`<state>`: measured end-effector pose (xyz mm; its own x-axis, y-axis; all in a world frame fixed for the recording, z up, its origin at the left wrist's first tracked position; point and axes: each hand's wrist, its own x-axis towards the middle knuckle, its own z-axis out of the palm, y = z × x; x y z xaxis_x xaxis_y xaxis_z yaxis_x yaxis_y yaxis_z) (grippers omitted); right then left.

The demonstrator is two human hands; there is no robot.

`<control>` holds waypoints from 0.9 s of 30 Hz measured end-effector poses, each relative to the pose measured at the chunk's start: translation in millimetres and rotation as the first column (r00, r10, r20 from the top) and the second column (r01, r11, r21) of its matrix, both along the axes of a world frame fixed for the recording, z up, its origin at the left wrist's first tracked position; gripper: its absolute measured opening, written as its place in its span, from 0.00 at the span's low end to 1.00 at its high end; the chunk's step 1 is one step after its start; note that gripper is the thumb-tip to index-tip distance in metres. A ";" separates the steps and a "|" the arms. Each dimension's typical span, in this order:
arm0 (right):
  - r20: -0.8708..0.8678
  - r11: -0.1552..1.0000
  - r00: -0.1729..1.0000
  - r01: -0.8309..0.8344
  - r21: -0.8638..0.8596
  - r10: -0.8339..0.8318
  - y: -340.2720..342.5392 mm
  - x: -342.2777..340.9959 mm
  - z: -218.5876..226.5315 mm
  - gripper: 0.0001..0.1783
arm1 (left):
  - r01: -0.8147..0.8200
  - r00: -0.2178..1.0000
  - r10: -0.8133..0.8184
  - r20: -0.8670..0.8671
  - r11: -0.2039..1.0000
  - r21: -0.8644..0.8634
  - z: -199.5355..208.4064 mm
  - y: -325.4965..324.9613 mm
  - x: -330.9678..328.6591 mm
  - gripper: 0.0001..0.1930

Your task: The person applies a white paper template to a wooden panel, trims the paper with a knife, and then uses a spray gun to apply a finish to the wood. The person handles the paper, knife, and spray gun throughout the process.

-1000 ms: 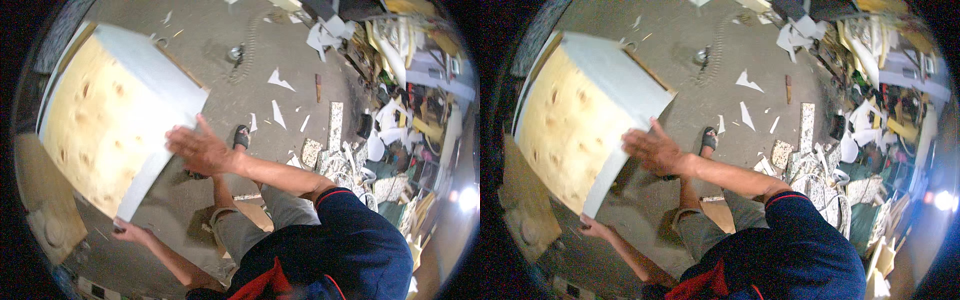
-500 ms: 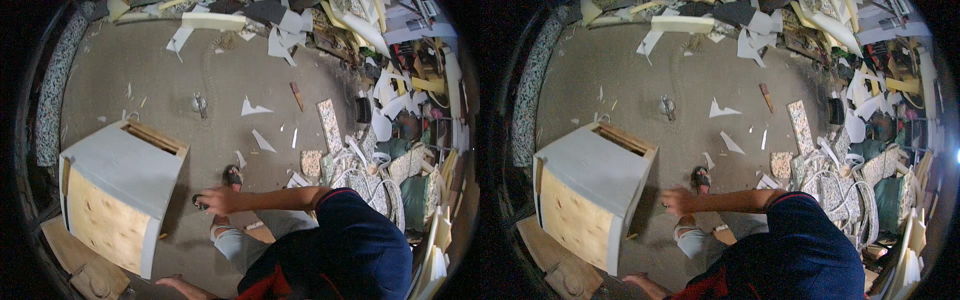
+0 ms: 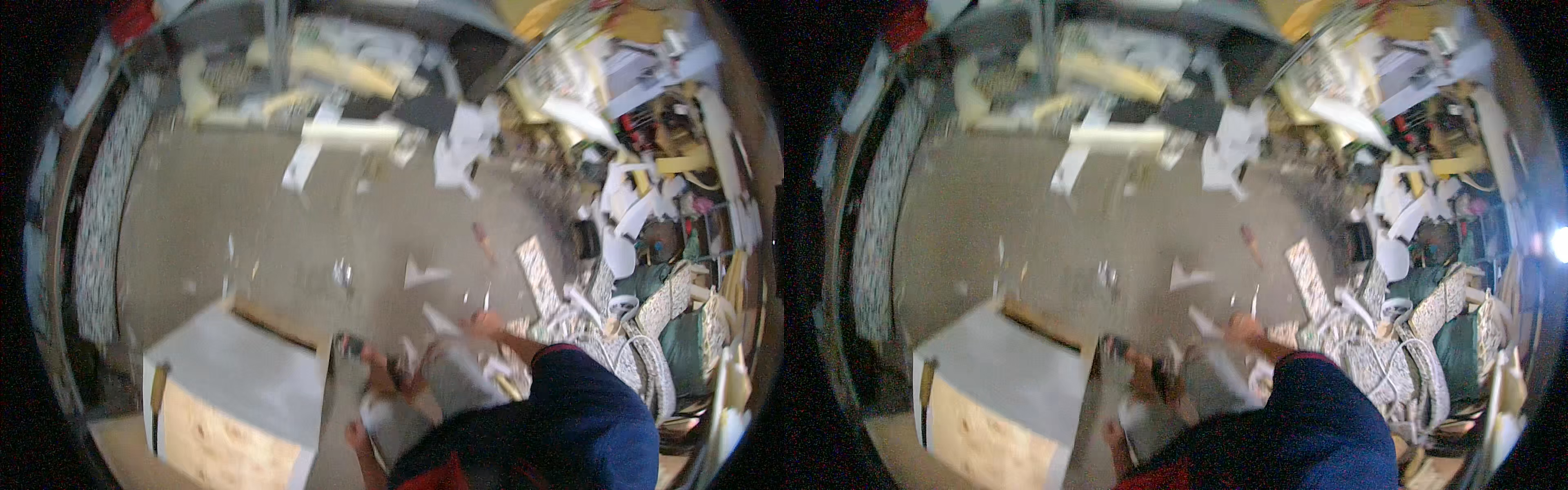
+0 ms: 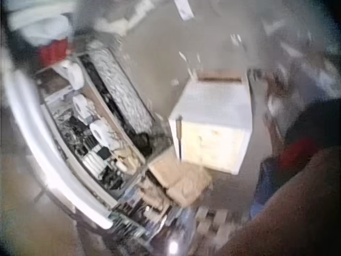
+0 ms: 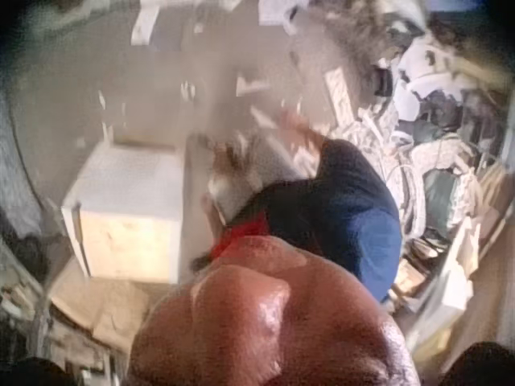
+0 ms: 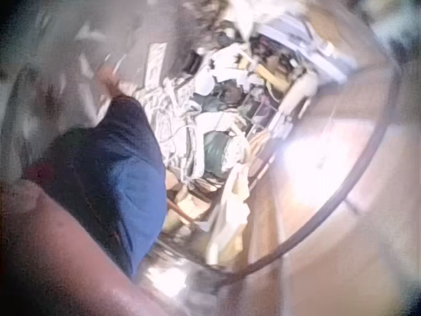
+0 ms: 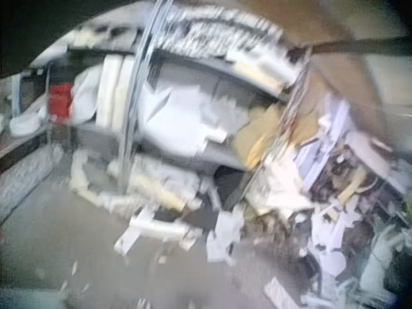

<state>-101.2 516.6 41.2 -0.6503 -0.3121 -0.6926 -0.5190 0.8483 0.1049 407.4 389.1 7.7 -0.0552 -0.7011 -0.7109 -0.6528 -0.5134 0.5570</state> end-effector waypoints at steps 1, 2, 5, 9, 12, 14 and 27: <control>-0.005 0.992 0.993 0.114 0.057 -0.114 4.3 -6.5 5.4 0.37 | -0.074 0.987 0.083 -0.140 0.995 0.064 0.4 -14.0 -3.6 0.20; 0.034 0.991 0.991 0.130 -0.036 -0.129 6.6 -14.8 8.0 0.31 | -0.160 0.961 0.178 -0.214 0.982 0.099 4.2 -20.2 -4.4 0.19; 0.088 0.973 0.993 0.101 -0.210 -0.084 15.0 -34.3 2.7 0.21 | -0.283 0.952 0.293 -0.091 0.953 0.104 4.4 -42.6 -17.1 0.21; 0.130 0.896 0.954 -0.199 -0.396 0.269 44.7 -62.3 -18.3 0.17 | -0.188 0.973 0.165 0.163 0.973 0.135 18.5 -51.5 -28.8 0.22; 0.388 0.783 0.919 0.291 -0.549 -0.070 66.9 -72.7 -33.6 0.25 | -0.173 0.963 0.133 0.233 0.972 0.159 32.2 -43.7 -44.3 0.25; 0.343 0.784 0.936 0.269 -0.559 -0.076 66.5 -87.9 -38.2 0.23 | -0.147 0.956 0.088 0.280 0.969 0.198 34.9 -37.9 -57.9 0.25; -0.027 0.376 0.646 -0.478 -0.794 0.763 -357.4 -107.3 -19.3 0.12 | -0.559 0.748 0.424 0.511 0.818 0.139 73.6 134.5 -152.7 0.26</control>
